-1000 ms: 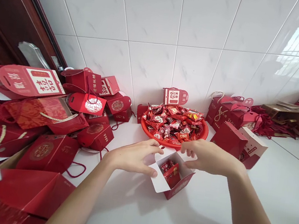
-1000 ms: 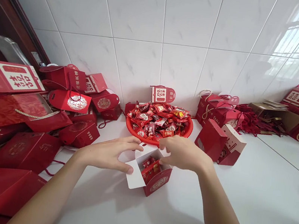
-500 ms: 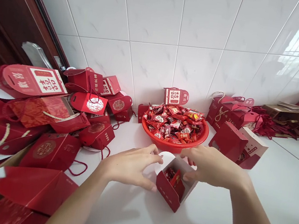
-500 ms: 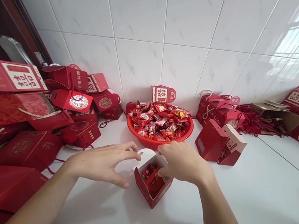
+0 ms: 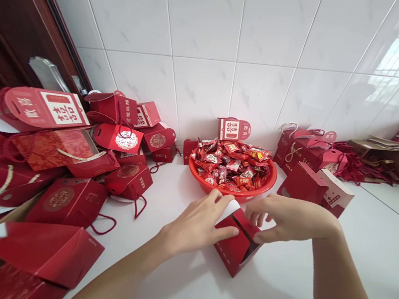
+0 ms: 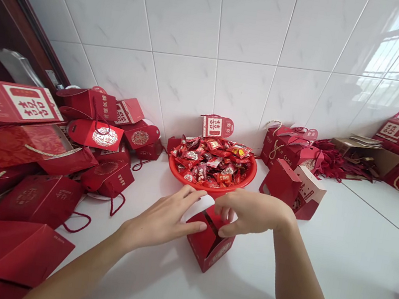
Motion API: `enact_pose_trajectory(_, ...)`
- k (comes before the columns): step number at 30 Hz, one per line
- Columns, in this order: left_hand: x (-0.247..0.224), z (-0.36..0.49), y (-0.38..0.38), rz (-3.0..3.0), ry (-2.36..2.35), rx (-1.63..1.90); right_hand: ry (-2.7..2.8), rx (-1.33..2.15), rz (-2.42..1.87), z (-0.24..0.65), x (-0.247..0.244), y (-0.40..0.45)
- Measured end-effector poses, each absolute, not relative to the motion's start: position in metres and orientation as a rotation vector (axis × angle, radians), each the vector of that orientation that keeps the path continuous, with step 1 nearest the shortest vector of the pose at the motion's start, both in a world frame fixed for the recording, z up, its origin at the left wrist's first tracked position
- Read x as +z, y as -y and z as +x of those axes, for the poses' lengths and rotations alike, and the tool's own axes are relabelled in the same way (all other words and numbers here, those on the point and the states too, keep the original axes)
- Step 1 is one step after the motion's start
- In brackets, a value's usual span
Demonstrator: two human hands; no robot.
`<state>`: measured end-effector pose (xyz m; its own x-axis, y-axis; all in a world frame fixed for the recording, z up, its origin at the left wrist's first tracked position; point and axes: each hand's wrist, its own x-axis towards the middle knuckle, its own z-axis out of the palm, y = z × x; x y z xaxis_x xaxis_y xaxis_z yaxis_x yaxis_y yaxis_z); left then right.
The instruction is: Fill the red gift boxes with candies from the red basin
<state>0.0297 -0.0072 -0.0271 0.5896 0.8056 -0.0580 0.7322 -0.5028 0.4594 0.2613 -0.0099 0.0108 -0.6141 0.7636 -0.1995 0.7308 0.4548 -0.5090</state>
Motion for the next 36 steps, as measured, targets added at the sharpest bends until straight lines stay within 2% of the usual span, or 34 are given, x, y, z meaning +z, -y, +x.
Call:
enact_pose_trajectory(4, -0.039, 0.038, 0.004, 2.346, -1.204, 0.307, 2.579, 0.874, -1.415, 0.27, 0.013, 0.006)
enact_pose_trajectory(9, -0.046, 0.042, 0.001, 2.287, -1.217, 0.359, 2.639, 1.033, -1.45, 0.266, 0.011, -0.002)
enact_pose_trajectory(16, -0.044, 0.045, 0.002, 2.299, -1.227, 0.437, 2.716, 0.842, -1.571, 0.26, 0.004, -0.009)
enact_pose_trajectory(21, -0.043, 0.046, 0.005, 2.293, -1.096, 0.557, 2.743, 0.958, -1.61, 0.252, 0.003, -0.016)
enact_pose_trajectory(30, -0.044, 0.039, 0.012, 2.29, -1.032, 0.199, 2.658, 0.8, -1.899, 0.244, -0.005, -0.017)
enact_pose_trajectory(36, -0.046, 0.031, -0.001, 2.282, -0.985, 0.233, 2.681, 0.65, -1.805, 0.213, -0.005, 0.009)
